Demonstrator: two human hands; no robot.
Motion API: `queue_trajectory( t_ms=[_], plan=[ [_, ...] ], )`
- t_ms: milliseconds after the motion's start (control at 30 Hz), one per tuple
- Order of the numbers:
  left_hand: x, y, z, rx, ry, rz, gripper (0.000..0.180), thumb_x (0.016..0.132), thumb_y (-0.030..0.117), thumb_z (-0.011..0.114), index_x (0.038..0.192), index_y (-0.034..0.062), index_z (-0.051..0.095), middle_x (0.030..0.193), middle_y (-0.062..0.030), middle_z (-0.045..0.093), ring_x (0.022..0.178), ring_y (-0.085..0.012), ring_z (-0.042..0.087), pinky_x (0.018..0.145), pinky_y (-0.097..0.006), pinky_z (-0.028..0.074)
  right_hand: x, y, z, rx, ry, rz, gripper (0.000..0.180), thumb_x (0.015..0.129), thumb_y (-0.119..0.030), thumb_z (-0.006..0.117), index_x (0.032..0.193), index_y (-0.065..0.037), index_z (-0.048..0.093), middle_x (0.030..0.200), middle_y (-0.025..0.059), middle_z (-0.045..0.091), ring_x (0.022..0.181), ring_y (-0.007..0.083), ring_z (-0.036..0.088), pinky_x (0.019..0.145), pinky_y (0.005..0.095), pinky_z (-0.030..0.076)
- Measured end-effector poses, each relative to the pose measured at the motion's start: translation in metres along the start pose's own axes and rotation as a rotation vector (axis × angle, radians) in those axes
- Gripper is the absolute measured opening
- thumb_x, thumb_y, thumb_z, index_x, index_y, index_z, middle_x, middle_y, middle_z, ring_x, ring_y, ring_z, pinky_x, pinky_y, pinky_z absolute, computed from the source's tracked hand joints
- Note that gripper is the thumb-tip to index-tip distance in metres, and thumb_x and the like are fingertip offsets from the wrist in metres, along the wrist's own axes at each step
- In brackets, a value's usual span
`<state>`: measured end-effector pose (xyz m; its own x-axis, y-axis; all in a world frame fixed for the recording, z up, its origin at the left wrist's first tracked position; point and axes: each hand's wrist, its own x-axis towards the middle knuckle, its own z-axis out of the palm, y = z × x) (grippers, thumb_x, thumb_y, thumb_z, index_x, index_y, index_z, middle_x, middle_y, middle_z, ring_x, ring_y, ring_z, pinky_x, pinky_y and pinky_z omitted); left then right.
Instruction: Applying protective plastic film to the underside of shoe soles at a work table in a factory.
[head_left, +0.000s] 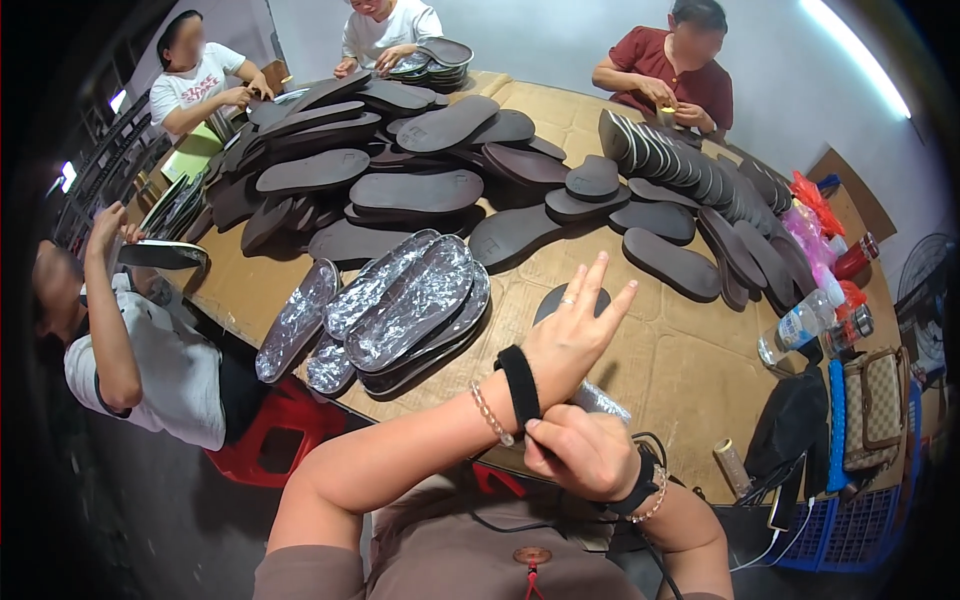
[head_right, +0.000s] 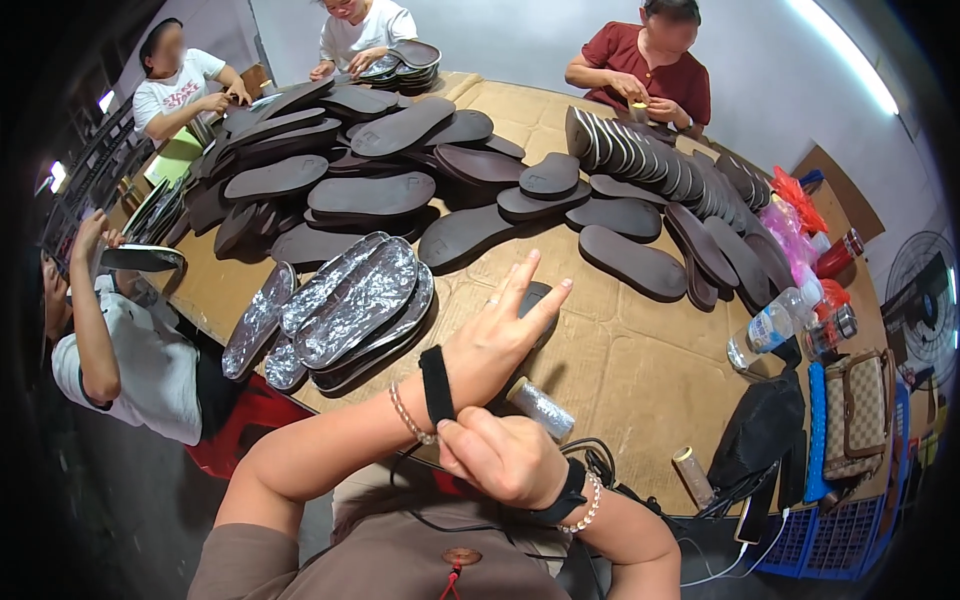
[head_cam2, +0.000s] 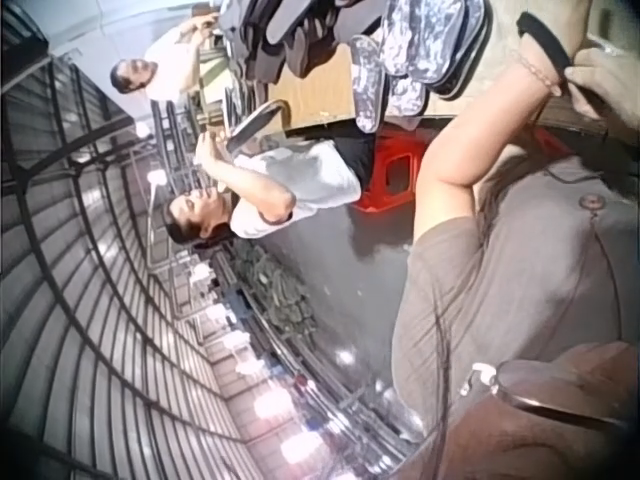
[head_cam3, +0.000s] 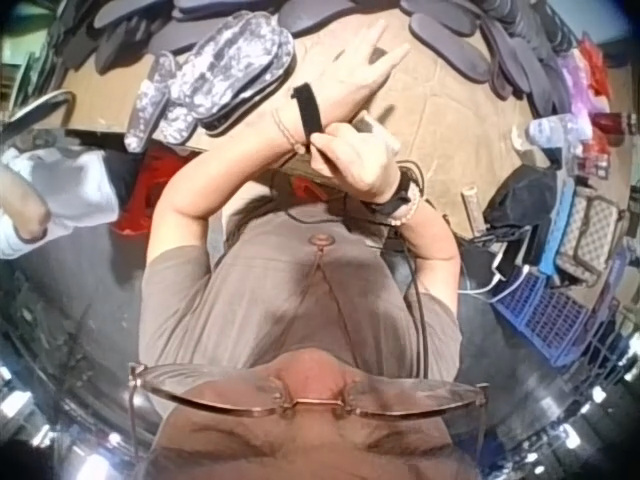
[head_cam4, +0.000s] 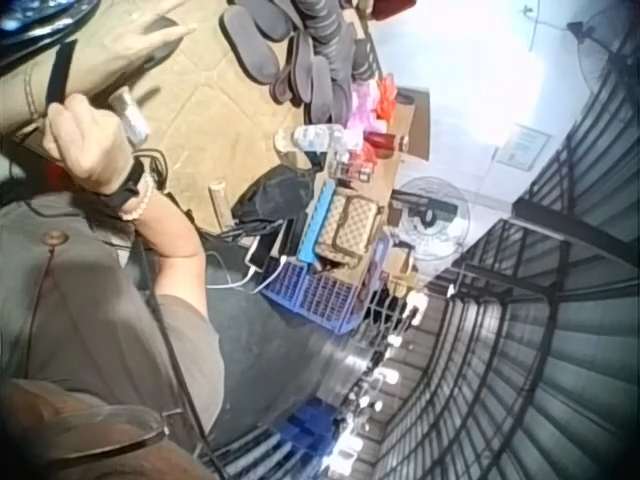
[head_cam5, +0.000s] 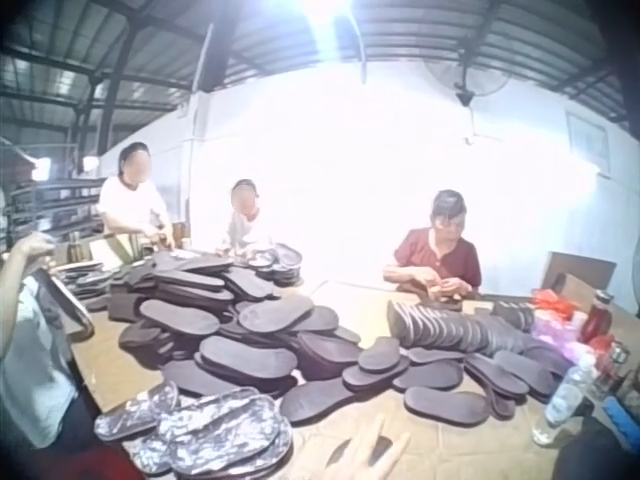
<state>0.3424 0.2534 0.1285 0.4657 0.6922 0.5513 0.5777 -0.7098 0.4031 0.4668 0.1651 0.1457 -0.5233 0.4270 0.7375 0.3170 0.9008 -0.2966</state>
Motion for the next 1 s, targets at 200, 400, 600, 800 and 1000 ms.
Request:
queue_trajectory(
  t_ms=[200,400,600,800,1000],
  plan=[
    [0.011,0.006,-0.003,-1.266,-0.154,-0.635,0.065,0.096,-0.006,0.063,0.155,0.0093,0.042,0.147,-0.0172,0.05,0.123,-0.0235,0.064,0.099,-0.032,0.058,0.008,-0.006,-0.002,-0.06,-0.06,0.006,0.029,0.08,-0.006,0.081,0.104,0.004,0.068,0.084,0.0097,0.062,0.062,0.0208,0.065,0.053,0.0318,0.053],
    [0.01,0.007,-0.007,-0.982,-0.113,-0.587,0.058,0.099,-0.004,0.061,0.154,0.0091,0.044,0.144,-0.0185,0.051,0.118,-0.0213,0.066,0.09,-0.031,0.063,0.014,-0.011,-0.027,0.074,-0.181,0.157,0.033,0.088,-0.008,0.076,0.119,0.001,0.068,0.094,0.0098,0.063,0.073,0.0241,0.069,0.061,0.0336,0.056],
    [0.011,0.002,-0.01,-1.133,-0.102,-0.708,0.055,0.1,-0.003,0.061,0.152,0.0078,0.046,0.143,-0.018,0.051,0.112,-0.0182,0.067,0.088,-0.028,0.064,0.021,-0.004,-0.032,-0.018,-0.226,0.07,0.034,0.091,-0.01,0.075,0.122,0.001,0.068,0.098,0.0105,0.066,0.075,0.023,0.069,0.066,0.0335,0.057],
    [0.004,-0.007,-0.002,-0.602,-0.029,-0.374,0.05,0.093,-0.008,0.06,0.141,0.0038,0.055,0.129,-0.0219,0.063,0.109,-0.0249,0.07,0.083,-0.034,0.061,0.034,-0.003,-0.032,-0.088,-0.168,-0.009,0.023,0.089,-0.016,0.077,0.104,-0.001,0.068,0.083,0.0055,0.06,0.064,0.0194,0.063,0.057,0.0326,0.052],
    [-0.003,0.008,-0.003,-0.092,-0.116,-0.182,0.044,0.087,-0.001,0.06,0.132,0.0033,0.059,0.137,-0.0276,0.057,0.11,-0.0433,0.066,0.091,-0.042,0.058,0.048,0.004,-0.021,-0.179,-0.219,-0.039,0.017,0.09,-0.02,0.076,0.092,-0.005,0.068,0.072,0.0027,0.055,0.058,0.018,0.059,0.052,0.0339,0.048]
  ],
)
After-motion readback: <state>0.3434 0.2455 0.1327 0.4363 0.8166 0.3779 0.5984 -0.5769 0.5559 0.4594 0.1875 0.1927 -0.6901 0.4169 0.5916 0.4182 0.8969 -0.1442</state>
